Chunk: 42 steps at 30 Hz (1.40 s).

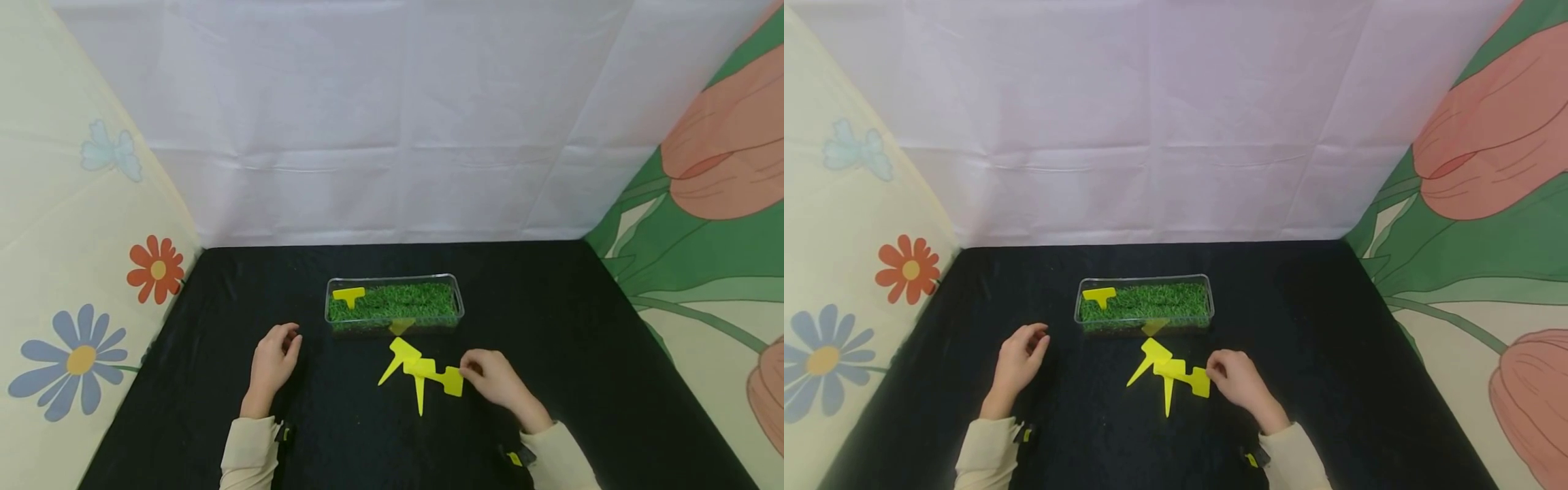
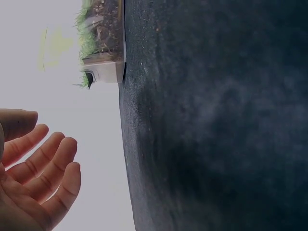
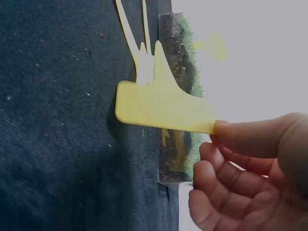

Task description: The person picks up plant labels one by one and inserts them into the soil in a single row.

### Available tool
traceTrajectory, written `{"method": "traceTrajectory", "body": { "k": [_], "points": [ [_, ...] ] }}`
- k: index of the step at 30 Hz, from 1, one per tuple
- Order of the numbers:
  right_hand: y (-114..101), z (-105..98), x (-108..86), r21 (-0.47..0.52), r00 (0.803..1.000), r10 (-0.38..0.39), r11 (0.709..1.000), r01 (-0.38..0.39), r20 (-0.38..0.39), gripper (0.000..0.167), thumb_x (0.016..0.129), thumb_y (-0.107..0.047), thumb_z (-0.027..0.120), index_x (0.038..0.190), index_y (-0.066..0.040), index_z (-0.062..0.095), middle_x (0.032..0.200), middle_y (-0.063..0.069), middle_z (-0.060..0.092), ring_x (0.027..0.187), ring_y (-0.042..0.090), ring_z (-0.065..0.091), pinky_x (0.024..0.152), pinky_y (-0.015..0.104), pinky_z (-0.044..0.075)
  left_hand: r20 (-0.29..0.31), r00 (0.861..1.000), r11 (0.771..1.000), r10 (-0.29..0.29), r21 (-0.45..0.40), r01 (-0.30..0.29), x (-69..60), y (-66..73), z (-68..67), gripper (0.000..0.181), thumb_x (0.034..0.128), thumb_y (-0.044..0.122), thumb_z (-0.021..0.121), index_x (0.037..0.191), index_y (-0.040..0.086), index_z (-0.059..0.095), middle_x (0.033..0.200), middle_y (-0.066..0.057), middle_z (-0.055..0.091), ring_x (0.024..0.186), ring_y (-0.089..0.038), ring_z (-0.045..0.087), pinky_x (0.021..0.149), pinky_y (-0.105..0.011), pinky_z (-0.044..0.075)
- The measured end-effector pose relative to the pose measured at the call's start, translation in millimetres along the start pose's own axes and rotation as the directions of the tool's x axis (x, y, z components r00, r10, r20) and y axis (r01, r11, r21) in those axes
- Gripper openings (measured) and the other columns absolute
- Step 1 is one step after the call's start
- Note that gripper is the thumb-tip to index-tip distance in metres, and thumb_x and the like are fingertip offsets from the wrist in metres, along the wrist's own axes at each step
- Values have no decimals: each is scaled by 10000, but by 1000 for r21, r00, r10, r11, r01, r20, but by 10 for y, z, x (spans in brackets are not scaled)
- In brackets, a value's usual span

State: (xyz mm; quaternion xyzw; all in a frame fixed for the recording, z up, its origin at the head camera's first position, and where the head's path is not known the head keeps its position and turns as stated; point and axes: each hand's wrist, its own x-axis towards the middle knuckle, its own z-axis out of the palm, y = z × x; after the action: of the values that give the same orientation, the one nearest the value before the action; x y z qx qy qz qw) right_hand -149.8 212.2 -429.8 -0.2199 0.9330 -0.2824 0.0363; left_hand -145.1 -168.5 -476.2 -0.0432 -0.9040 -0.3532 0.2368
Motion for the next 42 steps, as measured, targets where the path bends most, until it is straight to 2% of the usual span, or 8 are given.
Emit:
{"method": "traceTrajectory", "body": {
  "k": [8, 19, 25, 31, 37, 42],
  "points": [
    [-51, -72, 1, -29, 992, -85, 996, 82, -90, 104, 813, -19, 654, 762, -102, 615, 701, -76, 520, 570, 27, 421, 521, 233, 394, 6, 1000, 1000, 6, -2, -6, 0, 20, 6, 154, 805, 2, 654, 954, -27, 633, 781, -86, 574, 639, -196, 537, 559, -352, 449],
    [-86, -115, 38, -38, 967, -167, 986, 163, -191, 141, 790, 19, 667, 756, -99, 598, 695, -89, 493, 566, 18, 404, 501, 216, 388, 42, 999, 1000, 14, -5, -13, 4, 100, 59, 161, 809, 7, 653, 966, -22, 634, 807, -86, 592, 678, -197, 559, 580, -361, 462],
    [-112, -144, 76, -40, 966, -166, 986, 162, -197, 128, 796, 17, 660, 766, -94, 603, 707, -81, 501, 569, 20, 405, 505, 214, 393, 73, 996, 999, 42, -21, -41, 21, 179, 135, 159, 809, 7, 654, 967, -10, 638, 793, -63, 587, 661, -168, 544, 570, -334, 455],
    [-168, -189, 116, -37, 966, -171, 985, 167, -194, 135, 794, 21, 660, 772, -101, 605, 714, -73, 509, 570, 26, 415, 507, 219, 401, 80, 993, 996, 87, -42, -84, 38, 277, 205, 161, 801, 3, 664, 960, 1, 642, 780, -45, 582, 646, -150, 532, 568, -308, 455],
    [-205, -206, 139, -41, 960, -192, 981, 187, -203, 135, 803, 16, 656, 765, -103, 601, 709, -77, 504, 570, 24, 413, 507, 215, 398, 108, 983, 987, 148, -75, -140, 65, 416, 270, 157, 809, 25, 663, 964, 7, 645, 772, -21, 574, 626, -126, 518, 551, -273, 447],
    [-224, -201, 156, -29, 963, -188, 982, 186, -194, 107, 806, 8, 655, 770, -81, 607, 710, -64, 505, 575, 38, 418, 515, 225, 399, 127, 976, 982, 176, -92, -165, 101, 510, 324, 152, 815, 33, 660, 965, 16, 644, 789, -24, 581, 643, -129, 533, 563, -269, 453]
  ]
}}
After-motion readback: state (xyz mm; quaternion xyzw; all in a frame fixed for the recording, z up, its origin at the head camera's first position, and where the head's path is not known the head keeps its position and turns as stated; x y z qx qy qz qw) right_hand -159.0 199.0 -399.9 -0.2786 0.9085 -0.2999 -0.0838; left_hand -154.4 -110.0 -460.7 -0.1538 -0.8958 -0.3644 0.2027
